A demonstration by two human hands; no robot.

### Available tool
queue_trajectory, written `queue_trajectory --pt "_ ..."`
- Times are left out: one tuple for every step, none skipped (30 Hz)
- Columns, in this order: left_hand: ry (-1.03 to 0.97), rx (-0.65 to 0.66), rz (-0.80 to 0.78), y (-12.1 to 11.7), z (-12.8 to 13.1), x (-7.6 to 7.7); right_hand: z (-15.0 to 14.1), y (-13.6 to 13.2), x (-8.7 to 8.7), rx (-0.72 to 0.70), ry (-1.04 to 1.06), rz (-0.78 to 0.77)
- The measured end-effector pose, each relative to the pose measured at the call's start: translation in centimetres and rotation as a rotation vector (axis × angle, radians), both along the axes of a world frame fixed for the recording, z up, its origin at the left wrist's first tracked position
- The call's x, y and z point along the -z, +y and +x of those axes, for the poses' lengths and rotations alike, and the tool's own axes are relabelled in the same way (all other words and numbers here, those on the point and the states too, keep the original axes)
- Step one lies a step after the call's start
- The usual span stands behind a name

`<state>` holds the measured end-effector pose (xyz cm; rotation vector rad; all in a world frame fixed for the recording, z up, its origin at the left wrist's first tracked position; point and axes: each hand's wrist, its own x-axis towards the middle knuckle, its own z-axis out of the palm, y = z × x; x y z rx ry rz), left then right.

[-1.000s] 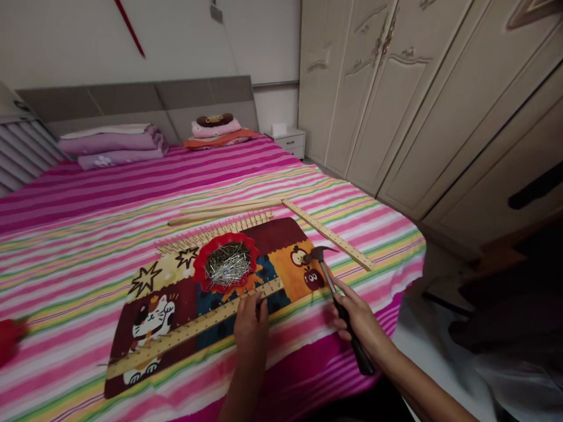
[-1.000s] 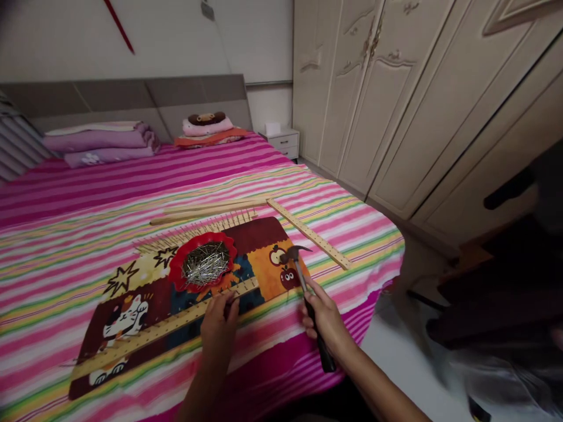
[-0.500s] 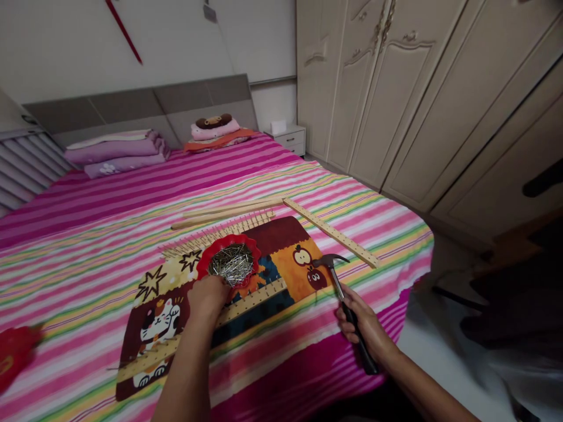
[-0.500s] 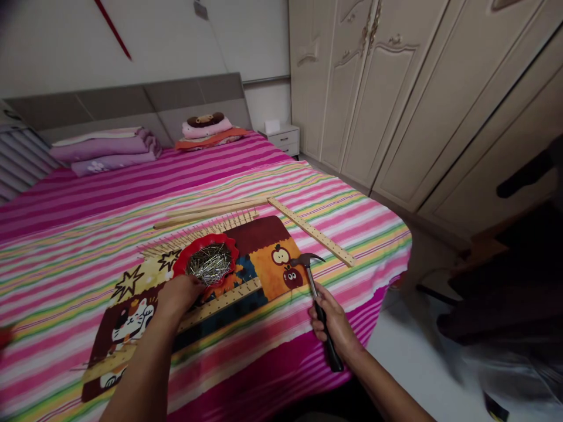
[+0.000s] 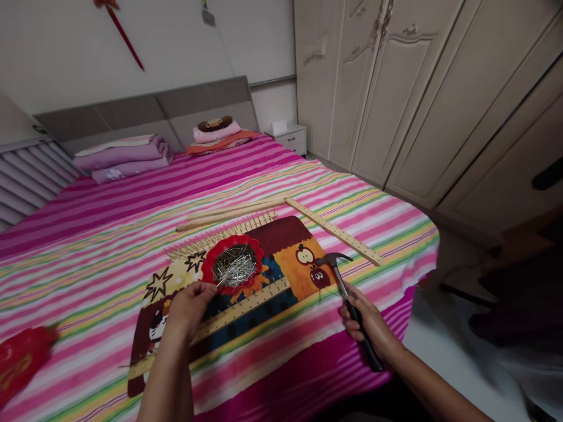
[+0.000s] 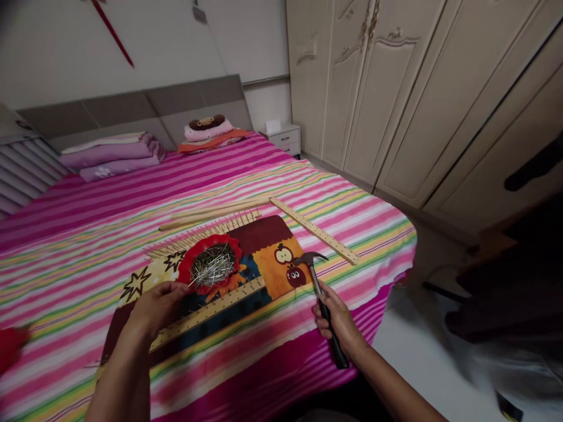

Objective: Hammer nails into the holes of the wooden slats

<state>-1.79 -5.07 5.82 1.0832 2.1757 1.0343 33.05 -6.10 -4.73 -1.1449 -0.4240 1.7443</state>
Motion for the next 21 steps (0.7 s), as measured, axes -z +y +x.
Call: queue_trajectory --pt "-0.112 -0.005 0.027 -0.6 0.3 -0.1 0.0 0.0 -0.1 -0.002 0.002 0.0" --pt "-0.209 -0.003 0.037 -1.2 0.7 -0.1 0.0 0.0 -0.2 -0.005 0.002 0.002" --pt "-0.279 -0.004 0.044 -1.8 0.9 -0.1 0.0 0.0 -0.2 -0.007 0.0 0.006" --pt "-0.321 -0.003 0.041 -2.5 1.1 0.1 -0.1 0.0 -0.3 -0.007 -0.005 0.01" --pt "-0.338 0.005 0.02 -3.2 1.3 0.3 -0.1 -0.1 -0.3 -0.008 -0.012 0.014" --pt "-0.328 0.017 -0.015 -4.0 1.3 0.7 -0.1 -0.1 -0.4 -0.009 -0.019 0.018" --pt "-0.292 0.031 -0.056 -4.7 1.3 1.2 -0.1 -0.1 -0.4 -0.01 -0.026 0.022" --pt "-0.235 0.042 -0.096 -5.5 1.2 1.8 -0.1 -0.1 -0.4 -0.011 -0.031 0.026" --pt "-0.16 0.046 -0.132 -6.1 1.2 2.4 -0.1 -0.1 -0.4 -0.011 -0.037 0.029" --pt "-0.074 0.045 -0.169 -6.7 1.2 3.0 -0.1 -0.1 -0.5 -0.01 -0.041 0.032" --pt "0.014 0.042 -0.209 -7.2 1.3 3.6 -0.1 -0.1 -0.5 -0.01 -0.043 0.034" --pt "0.088 0.041 -0.248 -7.6 1.3 4.1 -0.1 -0.1 -0.5 -0.012 -0.043 0.036" --pt "0.144 0.042 -0.286 -7.8 1.5 4.6 -0.1 -0.1 -0.5 -0.015 -0.04 0.037" --pt "0.185 0.043 -0.321 -8.0 1.7 4.9 -0.1 -0.1 -0.6 -0.019 -0.036 0.037" --pt "0.212 0.047 -0.353 -8.1 1.9 5.0 -0.1 -0.1 -0.6 -0.022 -0.033 0.038" --pt "0.228 0.052 -0.379 -8.1 2.0 5.1 -0.1 -0.1 -0.7 -0.024 -0.031 0.039" --pt "0.244 0.053 -0.398 -8.0 2.2 5.0 -0.1 -0.1 -0.7 -0.025 -0.032 0.04" --pt "0.264 0.053 -0.416 -7.9 2.4 4.9 -0.1 -0.1 -0.7 -0.026 -0.035 0.041" --pt "0.284 0.056 -0.43 -7.8 2.5 4.8 -0.1 -0.1 -0.6 -0.027 -0.038 0.041" --pt "0.3 0.061 -0.437 -7.7 2.6 4.6 -0.1 -0.1 -0.6 -0.031 -0.039 0.042" --pt "0.312 0.067 -0.439 -7.6 2.7 4.4 0.0 -0.1 -0.5 -0.034 -0.039 0.043"
